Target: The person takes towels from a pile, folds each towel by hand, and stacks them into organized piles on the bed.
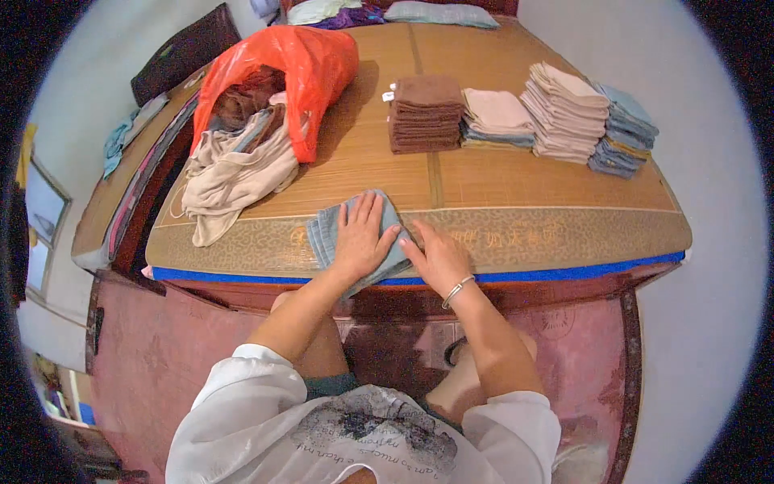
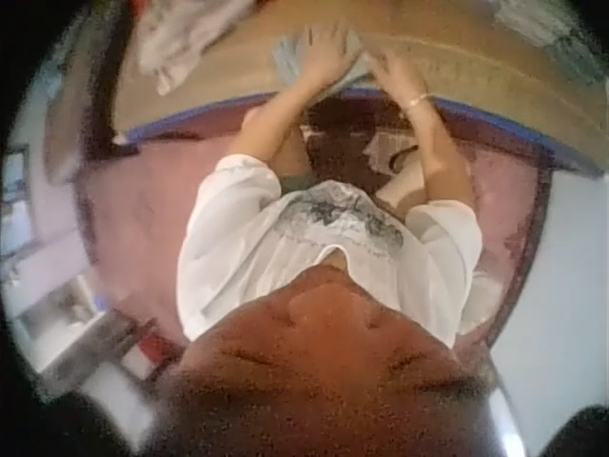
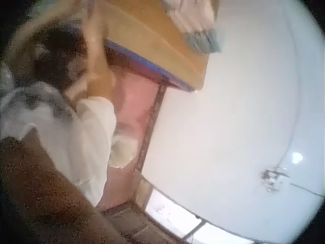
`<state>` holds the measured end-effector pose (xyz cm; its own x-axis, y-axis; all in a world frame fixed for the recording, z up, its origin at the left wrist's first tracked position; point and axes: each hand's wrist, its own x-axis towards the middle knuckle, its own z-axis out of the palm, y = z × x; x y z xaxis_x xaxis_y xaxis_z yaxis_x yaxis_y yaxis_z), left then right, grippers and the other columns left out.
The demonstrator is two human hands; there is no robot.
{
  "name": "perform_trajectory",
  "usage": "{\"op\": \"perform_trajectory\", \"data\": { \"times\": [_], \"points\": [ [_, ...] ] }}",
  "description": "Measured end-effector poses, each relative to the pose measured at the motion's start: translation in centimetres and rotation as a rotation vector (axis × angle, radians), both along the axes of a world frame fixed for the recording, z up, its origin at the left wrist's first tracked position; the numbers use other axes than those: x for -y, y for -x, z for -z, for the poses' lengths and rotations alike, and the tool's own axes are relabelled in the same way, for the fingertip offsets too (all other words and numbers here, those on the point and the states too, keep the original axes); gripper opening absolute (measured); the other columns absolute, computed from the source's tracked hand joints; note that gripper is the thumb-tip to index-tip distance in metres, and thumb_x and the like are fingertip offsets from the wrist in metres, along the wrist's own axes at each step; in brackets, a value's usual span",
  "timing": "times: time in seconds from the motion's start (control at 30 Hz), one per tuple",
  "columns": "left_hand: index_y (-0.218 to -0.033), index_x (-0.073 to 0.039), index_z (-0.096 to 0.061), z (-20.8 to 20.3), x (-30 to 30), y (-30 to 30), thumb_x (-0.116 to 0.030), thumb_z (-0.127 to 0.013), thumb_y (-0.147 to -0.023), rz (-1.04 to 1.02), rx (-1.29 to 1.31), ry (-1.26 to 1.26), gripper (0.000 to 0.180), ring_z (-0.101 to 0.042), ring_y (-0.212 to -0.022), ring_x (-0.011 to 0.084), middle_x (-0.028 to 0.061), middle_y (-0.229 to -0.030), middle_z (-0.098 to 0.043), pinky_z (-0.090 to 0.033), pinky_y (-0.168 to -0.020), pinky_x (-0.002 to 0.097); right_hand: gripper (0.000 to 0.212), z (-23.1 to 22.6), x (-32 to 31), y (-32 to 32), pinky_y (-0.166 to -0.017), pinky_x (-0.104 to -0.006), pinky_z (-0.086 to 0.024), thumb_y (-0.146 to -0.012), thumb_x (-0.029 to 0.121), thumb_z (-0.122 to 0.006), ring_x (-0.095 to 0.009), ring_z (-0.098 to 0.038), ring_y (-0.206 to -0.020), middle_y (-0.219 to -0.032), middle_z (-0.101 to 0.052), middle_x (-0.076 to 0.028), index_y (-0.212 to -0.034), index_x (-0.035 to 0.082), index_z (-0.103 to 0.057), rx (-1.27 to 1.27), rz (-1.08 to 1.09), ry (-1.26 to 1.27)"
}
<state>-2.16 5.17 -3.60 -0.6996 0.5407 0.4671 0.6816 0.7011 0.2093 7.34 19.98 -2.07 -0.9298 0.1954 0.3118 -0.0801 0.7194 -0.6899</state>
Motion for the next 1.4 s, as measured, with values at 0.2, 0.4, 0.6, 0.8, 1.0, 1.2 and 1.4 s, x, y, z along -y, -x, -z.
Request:
{"op": "perform_trajectory", "data": {
  "times": [0.2, 0.4, 0.6, 0.8, 1.0, 1.2, 1.4],
  "points": [
    [-0.132, -0.003, -0.042, 0.1, 4.3, -0.9, -0.047, -0.047, -0.087, -0.021, 0.029, 0.065, 0.063, -0.027, -0.133, 0.0317, 0.0176, -0.140, -0.035, -0.012, -0.108, 0.0522, 0.050, 0.8, 1.2, 2.1, -0.071, -0.0424, -0.048, -0.078, 0.046, -0.060, -0.035, -0.062, -0.080, -0.081, -0.065, -0.019, -0.108, 0.005, -0.060, 0.281, -0.047, 0.088],
    [-0.135, -0.010, -0.040, -0.3, 6.3, -1.2, -0.059, -0.049, -0.081, -0.133, 0.061, 0.049, 0.074, -0.022, -0.135, 0.0303, 0.0179, -0.143, -0.030, -0.008, -0.106, 0.0583, 0.043, 0.7, 0.7, 2.6, -0.067, -0.0367, -0.048, -0.074, 0.038, -0.068, -0.027, -0.063, -0.073, -0.081, -0.065, -0.016, -0.097, 0.002, -0.064, 0.233, -0.159, 0.150],
    [-0.135, -0.010, -0.040, 0.2, 3.1, -0.6, -0.059, -0.050, -0.081, -0.020, 0.156, -0.030, 0.074, -0.021, -0.135, 0.0327, 0.0202, -0.144, -0.027, -0.011, -0.106, 0.0564, 0.030, 0.7, -3.1, 2.6, -0.064, -0.0294, -0.048, -0.079, 0.026, -0.066, -0.016, -0.059, -0.072, -0.082, -0.064, -0.007, -0.095, 0.000, -0.064, 0.121, -0.064, 0.474],
    [-0.132, -0.009, -0.043, 0.5, -0.7, -1.3, -0.056, -0.053, -0.079, 0.010, 0.142, -0.095, 0.072, -0.020, -0.134, 0.0348, 0.0213, -0.142, -0.028, -0.012, -0.106, 0.0567, 0.036, 2.1, -4.8, -0.1, -0.085, -0.0420, -0.047, -0.090, 0.028, -0.056, -0.018, -0.058, -0.101, -0.112, -0.058, -0.004, -0.120, 0.010, -0.048, 0.298, 0.024, 1.260],
    [-0.129, -0.006, -0.045, 0.7, -0.2, -1.2, -0.052, -0.053, -0.082, 0.045, 0.115, -0.166, 0.066, -0.022, -0.133, 0.0353, 0.0208, -0.141, -0.030, -0.012, -0.105, 0.0577, 0.042, 1.2, -0.8, -1.9, -0.084, -0.0406, -0.048, -0.089, 0.031, -0.060, -0.021, -0.057, -0.101, -0.115, -0.055, -0.005, -0.122, 0.010, -0.045, 0.277, -0.092, 1.458],
    [-0.127, -0.005, -0.047, 1.2, -0.1, -1.3, -0.050, -0.053, -0.083, 0.061, 0.099, -0.194, 0.064, -0.023, -0.133, 0.0343, 0.0203, -0.140, -0.032, -0.012, -0.106, 0.0559, 0.043, 0.6, 0.6, -1.9, -0.083, -0.0387, -0.047, -0.088, 0.031, -0.061, -0.020, -0.057, -0.100, -0.116, -0.055, -0.005, -0.122, 0.009, -0.046, 0.327, 0.001, 1.289],
    [-0.126, -0.004, -0.047, 0.5, 0.1, -1.5, -0.044, -0.056, -0.083, 0.100, 0.139, -0.291, 0.060, -0.026, -0.132, 0.0346, 0.0205, -0.140, -0.032, -0.015, -0.106, 0.0527, 0.039, 1.2, 0.3, -1.9, -0.081, -0.0380, -0.049, -0.086, 0.018, -0.063, -0.018, -0.057, -0.099, -0.110, -0.058, -0.005, -0.120, 0.007, -0.048, 0.323, 0.050, 1.222]
  ]
}}
